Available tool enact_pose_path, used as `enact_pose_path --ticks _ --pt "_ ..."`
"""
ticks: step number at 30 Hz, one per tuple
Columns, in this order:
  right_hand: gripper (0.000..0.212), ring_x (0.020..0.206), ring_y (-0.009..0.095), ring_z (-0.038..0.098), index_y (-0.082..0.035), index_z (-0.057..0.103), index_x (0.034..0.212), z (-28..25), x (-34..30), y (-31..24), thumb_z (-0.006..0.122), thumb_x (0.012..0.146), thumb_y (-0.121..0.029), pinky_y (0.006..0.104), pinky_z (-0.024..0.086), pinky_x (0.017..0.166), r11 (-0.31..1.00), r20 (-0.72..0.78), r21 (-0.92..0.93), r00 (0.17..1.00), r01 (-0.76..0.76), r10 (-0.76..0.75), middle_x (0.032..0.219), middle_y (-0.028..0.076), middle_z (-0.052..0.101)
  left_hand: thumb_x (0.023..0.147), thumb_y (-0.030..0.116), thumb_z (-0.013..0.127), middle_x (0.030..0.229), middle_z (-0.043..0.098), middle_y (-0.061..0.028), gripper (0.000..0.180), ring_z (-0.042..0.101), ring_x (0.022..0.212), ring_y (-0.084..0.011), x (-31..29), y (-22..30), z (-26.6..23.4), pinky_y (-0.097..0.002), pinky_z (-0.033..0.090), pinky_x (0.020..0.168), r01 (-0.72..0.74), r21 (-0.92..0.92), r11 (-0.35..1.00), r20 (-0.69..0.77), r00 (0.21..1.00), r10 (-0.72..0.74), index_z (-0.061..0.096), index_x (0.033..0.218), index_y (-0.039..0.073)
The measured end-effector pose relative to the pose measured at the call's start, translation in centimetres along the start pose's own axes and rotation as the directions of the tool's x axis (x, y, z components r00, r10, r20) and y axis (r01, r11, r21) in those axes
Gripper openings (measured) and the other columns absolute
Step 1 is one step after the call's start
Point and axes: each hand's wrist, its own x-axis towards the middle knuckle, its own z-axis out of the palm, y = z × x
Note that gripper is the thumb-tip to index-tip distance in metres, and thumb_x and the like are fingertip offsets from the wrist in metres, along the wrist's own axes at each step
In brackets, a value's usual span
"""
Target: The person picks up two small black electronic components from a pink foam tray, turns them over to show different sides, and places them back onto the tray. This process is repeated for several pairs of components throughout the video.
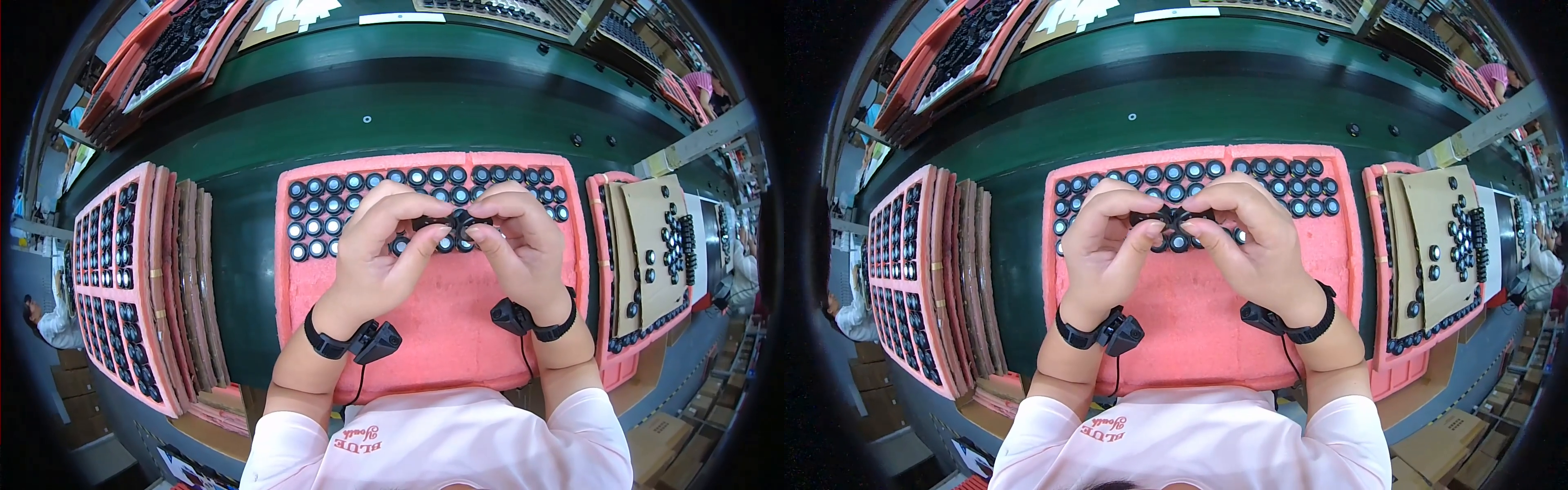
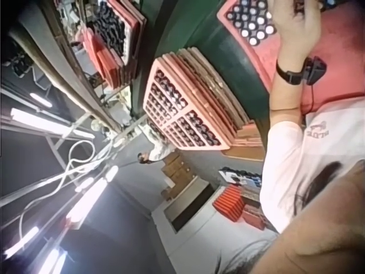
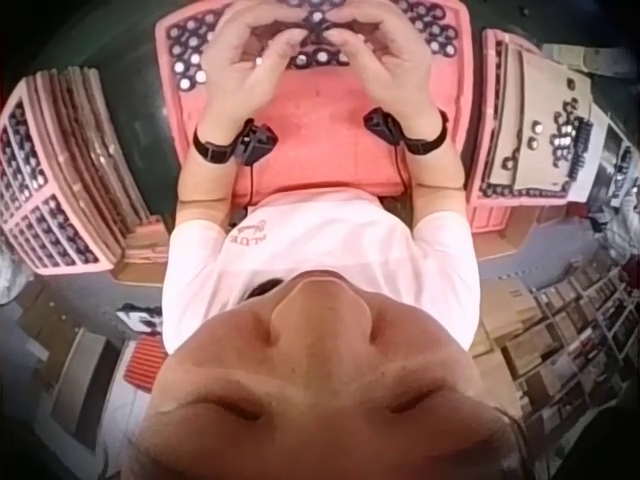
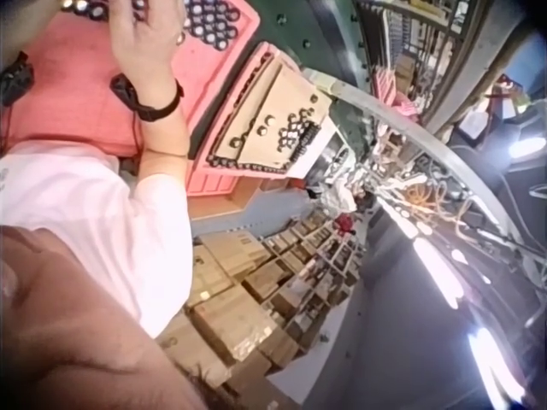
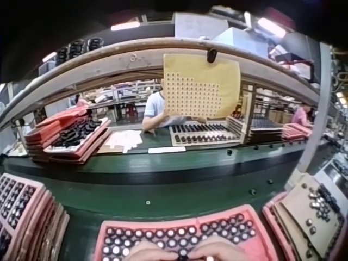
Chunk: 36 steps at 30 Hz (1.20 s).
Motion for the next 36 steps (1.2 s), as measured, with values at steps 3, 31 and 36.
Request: enact_pose_path --ticks 3,31,36 --pt "0.025 0.084 0.014 0.061 -0.002 0.064 0.105 -0.4 0.2 -0.3 0.069 0.081 0.003 0.0231 0.051 0.068 0.999 -0.062 -0.053 0.998 -0.004 0.0 0.098 0.009 0.061 0.08 -0.004 0.069 0.093 0.059 -0.0065 0.025 0.054 0.078 -0.0131 -0.1 0.0 0.3 -0.0233 0.044 0.064 0.006 -0.037 0.999 0.004 1.0 -0.006 0.064 0.104 0.002" --pt "0.017 0.092 0.031 0.062 0.0 0.063 0.092 -8.9 -8.3 3.8 0.068 0.076 0.0 0.0366 0.051 0.079 0.484 0.014 -0.865 0.957 -0.134 0.291 0.099 0.012 0.062 0.088 -0.006 0.056 0.096 0.062 -0.005 0.025 0.062 0.083 -0.0093 -2.1 -2.8 5.2 -0.0234 0.054 0.072 0.55 -0.478 0.685 0.308 0.835 -0.456 0.057 0.113 -0.002" --pt "0.021 0.093 0.023 0.065 0.0 0.063 0.101 -5.8 -7.8 0.7 0.067 0.08 0.001 0.0316 0.052 0.08 0.842 -0.05 -0.406 0.929 -0.355 0.367 0.102 0.01 0.064 0.087 -0.002 0.06 0.099 0.063 -0.0075 0.025 0.064 0.084 -0.0114 -3.8 -3.6 6.7 -0.0249 0.053 0.074 0.559 -0.308 0.77 0.397 0.811 -0.43 0.057 0.112 -0.001"
